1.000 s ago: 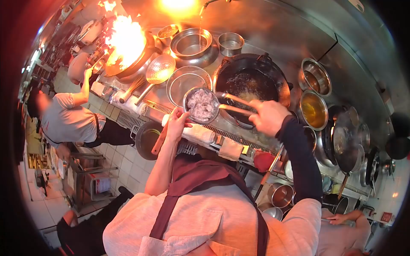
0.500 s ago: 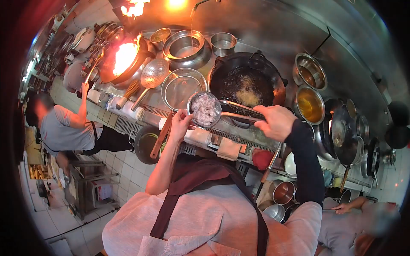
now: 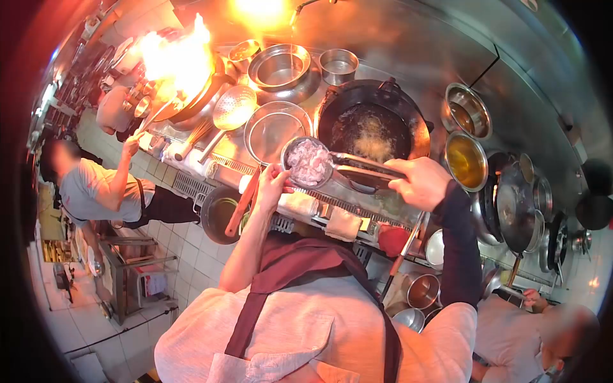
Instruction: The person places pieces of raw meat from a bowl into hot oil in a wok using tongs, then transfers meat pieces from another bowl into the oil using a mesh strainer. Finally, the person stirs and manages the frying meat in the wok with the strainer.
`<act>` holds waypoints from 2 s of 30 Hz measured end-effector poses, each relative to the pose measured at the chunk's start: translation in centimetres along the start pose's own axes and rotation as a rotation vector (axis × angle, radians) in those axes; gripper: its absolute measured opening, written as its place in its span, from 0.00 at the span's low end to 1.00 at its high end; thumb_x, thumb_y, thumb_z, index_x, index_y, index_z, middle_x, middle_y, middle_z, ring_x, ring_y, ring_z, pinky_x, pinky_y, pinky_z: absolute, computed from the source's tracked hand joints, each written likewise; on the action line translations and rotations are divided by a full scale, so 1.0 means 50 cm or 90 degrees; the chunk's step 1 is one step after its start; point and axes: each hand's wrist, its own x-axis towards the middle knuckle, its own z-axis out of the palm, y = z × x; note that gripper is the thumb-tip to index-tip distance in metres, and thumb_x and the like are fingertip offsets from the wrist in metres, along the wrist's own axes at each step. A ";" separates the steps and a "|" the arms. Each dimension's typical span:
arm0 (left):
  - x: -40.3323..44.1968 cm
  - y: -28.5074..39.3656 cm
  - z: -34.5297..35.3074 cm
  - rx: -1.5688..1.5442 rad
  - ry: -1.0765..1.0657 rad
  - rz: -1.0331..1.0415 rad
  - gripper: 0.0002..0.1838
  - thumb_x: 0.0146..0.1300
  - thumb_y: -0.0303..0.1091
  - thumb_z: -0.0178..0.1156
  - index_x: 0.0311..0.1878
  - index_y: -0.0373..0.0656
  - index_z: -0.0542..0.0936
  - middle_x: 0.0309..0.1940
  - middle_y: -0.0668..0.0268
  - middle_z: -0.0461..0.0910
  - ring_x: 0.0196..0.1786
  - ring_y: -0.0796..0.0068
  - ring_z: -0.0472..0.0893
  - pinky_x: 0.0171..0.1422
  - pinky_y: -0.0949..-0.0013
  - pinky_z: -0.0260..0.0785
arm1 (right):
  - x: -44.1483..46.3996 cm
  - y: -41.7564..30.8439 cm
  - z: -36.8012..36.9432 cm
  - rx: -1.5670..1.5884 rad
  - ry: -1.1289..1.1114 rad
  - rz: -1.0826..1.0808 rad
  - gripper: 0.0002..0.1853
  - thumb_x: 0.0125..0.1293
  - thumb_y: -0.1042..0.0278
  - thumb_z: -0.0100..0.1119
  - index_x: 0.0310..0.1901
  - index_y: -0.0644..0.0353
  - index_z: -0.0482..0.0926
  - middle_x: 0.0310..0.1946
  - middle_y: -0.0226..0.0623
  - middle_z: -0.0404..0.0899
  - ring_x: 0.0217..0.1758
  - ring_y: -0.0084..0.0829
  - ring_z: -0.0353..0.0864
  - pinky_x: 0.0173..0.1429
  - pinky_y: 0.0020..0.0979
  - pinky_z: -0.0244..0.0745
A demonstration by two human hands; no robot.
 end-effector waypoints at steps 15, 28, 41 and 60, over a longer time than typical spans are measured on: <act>0.003 0.000 -0.028 0.001 0.024 0.027 0.07 0.71 0.28 0.62 0.40 0.41 0.73 0.30 0.68 0.76 0.27 0.77 0.82 0.26 0.74 0.79 | 0.147 0.073 0.143 -0.093 0.058 0.111 0.21 0.65 0.58 0.64 0.55 0.60 0.79 0.38 0.57 0.85 0.47 0.58 0.85 0.53 0.53 0.79; 0.026 0.002 0.000 0.046 0.000 0.032 0.09 0.70 0.26 0.62 0.37 0.40 0.71 0.32 0.65 0.77 0.25 0.77 0.81 0.23 0.74 0.80 | 0.028 -0.027 0.063 -0.127 -0.051 -0.006 0.21 0.64 0.63 0.63 0.59 0.56 0.79 0.40 0.50 0.85 0.45 0.54 0.85 0.51 0.48 0.79; -0.012 0.003 -0.008 0.016 0.017 -0.009 0.07 0.70 0.26 0.62 0.37 0.40 0.73 0.31 0.66 0.77 0.26 0.76 0.82 0.24 0.74 0.79 | 0.128 0.209 0.107 0.003 0.072 0.134 0.19 0.64 0.58 0.65 0.53 0.59 0.85 0.43 0.52 0.87 0.51 0.51 0.86 0.58 0.44 0.78; -0.060 0.019 -0.071 -0.003 0.013 0.054 0.08 0.73 0.27 0.61 0.41 0.42 0.70 0.34 0.67 0.76 0.29 0.78 0.82 0.26 0.76 0.78 | 0.084 -0.050 0.050 -0.055 -0.020 0.039 0.17 0.67 0.62 0.62 0.54 0.58 0.79 0.36 0.54 0.84 0.43 0.58 0.84 0.48 0.52 0.77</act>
